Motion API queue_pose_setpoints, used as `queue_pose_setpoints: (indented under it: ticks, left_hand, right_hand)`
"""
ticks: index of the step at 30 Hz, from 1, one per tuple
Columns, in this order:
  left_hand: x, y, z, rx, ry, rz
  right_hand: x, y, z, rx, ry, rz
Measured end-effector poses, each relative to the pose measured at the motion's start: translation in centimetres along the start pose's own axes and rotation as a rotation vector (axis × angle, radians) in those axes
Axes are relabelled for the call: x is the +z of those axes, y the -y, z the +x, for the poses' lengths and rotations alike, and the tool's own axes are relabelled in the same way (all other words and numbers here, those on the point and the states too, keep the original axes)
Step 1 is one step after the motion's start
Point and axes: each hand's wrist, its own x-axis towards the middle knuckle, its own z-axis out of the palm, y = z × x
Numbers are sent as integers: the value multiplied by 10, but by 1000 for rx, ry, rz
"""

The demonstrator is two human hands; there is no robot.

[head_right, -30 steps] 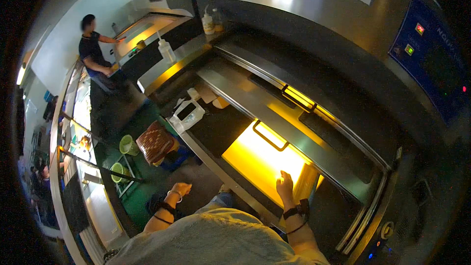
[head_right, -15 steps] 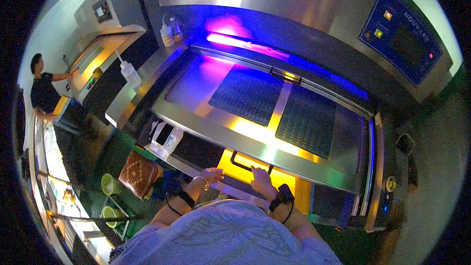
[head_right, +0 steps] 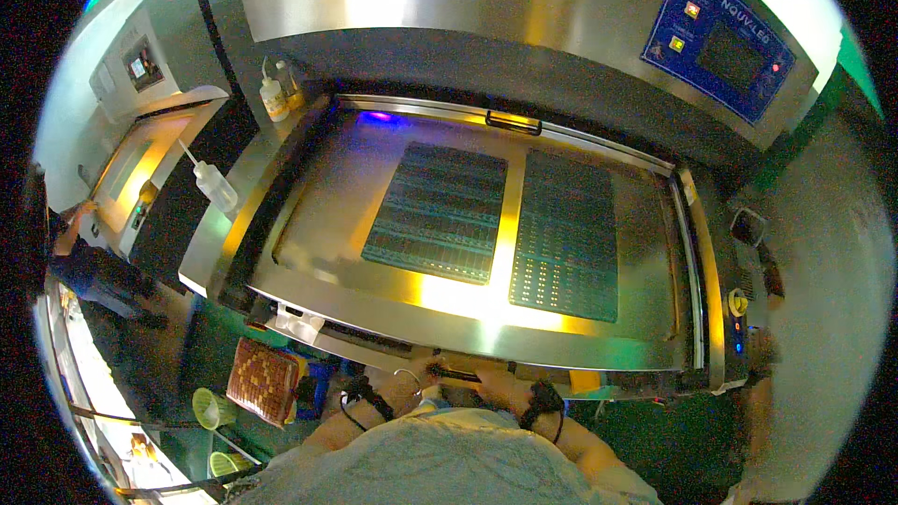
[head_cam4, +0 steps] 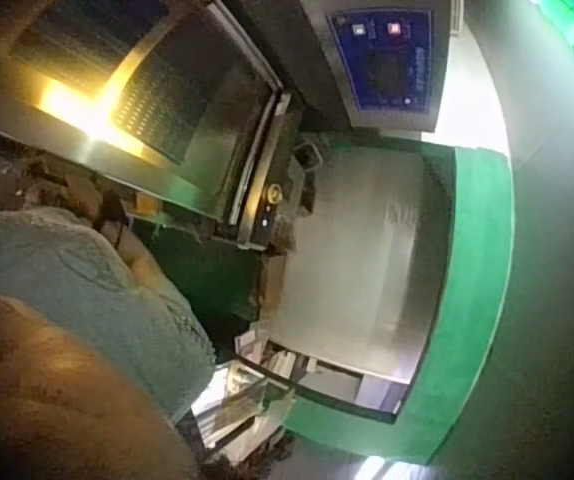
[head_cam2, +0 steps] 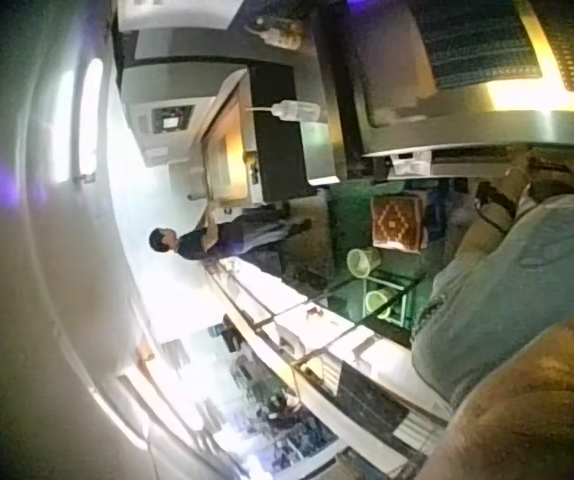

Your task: Operating a UV exposure machine and using a squeegee to process printed circuit boards.

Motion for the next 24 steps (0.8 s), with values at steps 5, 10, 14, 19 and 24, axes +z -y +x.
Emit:
queue_pose_setpoints:
  ticks: [5,10,14,19,24]
  left_hand:
    - [6,-45,-9,-573,-271,-604]
    - [-7,-83,-26,-786,-215,-935]
    - [-37,-179,-29,-627,-115,-953]
    - [-79,-282,-7,-348,218,-919]
    - [-103,-312,25,49,275,-897]
  right_hand:
    - [-17,18,-12,20,214,-29]
    - [-51,38,-47,-91,125,52]
    - [-130,75,-79,-206,143,43]
    - [-223,119,-116,-299,-60,-9]
    - [-291,135,-134,-453,-602,-265]
